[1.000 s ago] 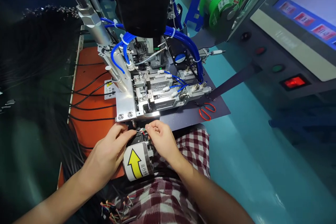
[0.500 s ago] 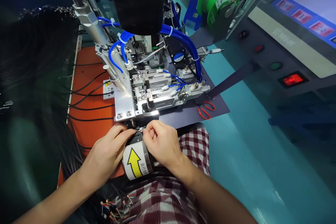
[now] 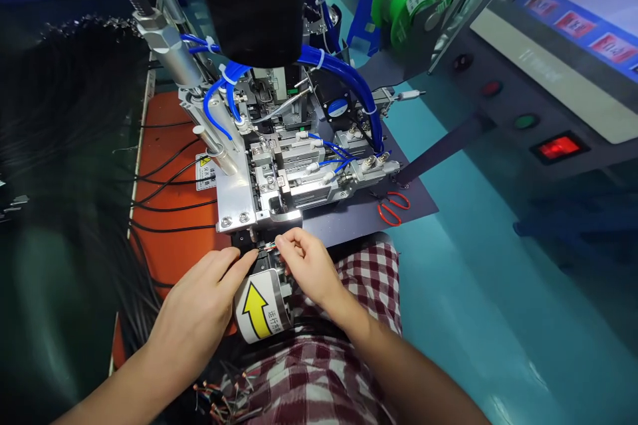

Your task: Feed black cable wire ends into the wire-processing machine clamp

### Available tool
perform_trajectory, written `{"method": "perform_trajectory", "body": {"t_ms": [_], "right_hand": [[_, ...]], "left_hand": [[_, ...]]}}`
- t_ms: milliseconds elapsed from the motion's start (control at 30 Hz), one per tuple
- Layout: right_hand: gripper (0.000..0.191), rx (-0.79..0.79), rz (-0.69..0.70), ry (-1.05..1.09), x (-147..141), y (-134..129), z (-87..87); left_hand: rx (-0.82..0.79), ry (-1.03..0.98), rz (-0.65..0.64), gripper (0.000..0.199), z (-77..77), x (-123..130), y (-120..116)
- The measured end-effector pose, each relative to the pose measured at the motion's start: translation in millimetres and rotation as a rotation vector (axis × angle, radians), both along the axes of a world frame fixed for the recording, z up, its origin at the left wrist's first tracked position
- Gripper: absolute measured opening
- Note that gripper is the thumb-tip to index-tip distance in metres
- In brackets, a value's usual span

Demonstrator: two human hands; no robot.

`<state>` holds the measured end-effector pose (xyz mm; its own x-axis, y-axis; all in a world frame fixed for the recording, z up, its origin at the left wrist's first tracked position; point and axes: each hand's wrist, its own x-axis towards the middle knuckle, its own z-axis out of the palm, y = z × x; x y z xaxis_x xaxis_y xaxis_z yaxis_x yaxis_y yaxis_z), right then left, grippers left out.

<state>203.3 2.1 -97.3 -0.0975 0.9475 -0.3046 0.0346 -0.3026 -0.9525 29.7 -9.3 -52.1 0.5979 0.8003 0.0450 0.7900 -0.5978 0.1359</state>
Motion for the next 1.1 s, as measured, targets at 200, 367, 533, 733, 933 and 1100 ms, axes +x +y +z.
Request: {"method": "perform_trajectory", "body": {"t_ms": [200,367,533,733,933,1100], "right_hand": [[0.024,-0.006,-0.025,0.06,-10.1,4.4,-5.7],[0.027,-0.103,-0.091,0.253,-14.6,5.2,-6.3],[0.03,-0.167,-0.092,0.343,-15.9,4.4,-10.8],[0.031,-0.127,-0.073,0.335,-14.7,4.5,-11.1],[0.031,-0.069,-0.069,0.283,-16.0,4.1,-9.7],[0.029,-0.084,-0.079,0.346,-17.8,2.3,-13.0]], "left_hand": [[-0.136,-0.148,0.043,0.031,-3.1,-1.5,5.1],[-0.135,-0.134,0.034,0.03,-6.5,-2.4,4.9],[-0.144,-0.117,0.042,0.03,-5.0,-2.0,4.4],[-0.23,-0.158,0.054,0.035,-3.2,3.1,8.1],[-0.25,-0.197,0.078,0.033,-5.3,7.2,10.8],[-0.264,-0.348,0.175,0.033,-2.5,-8.5,-4.8]]}}
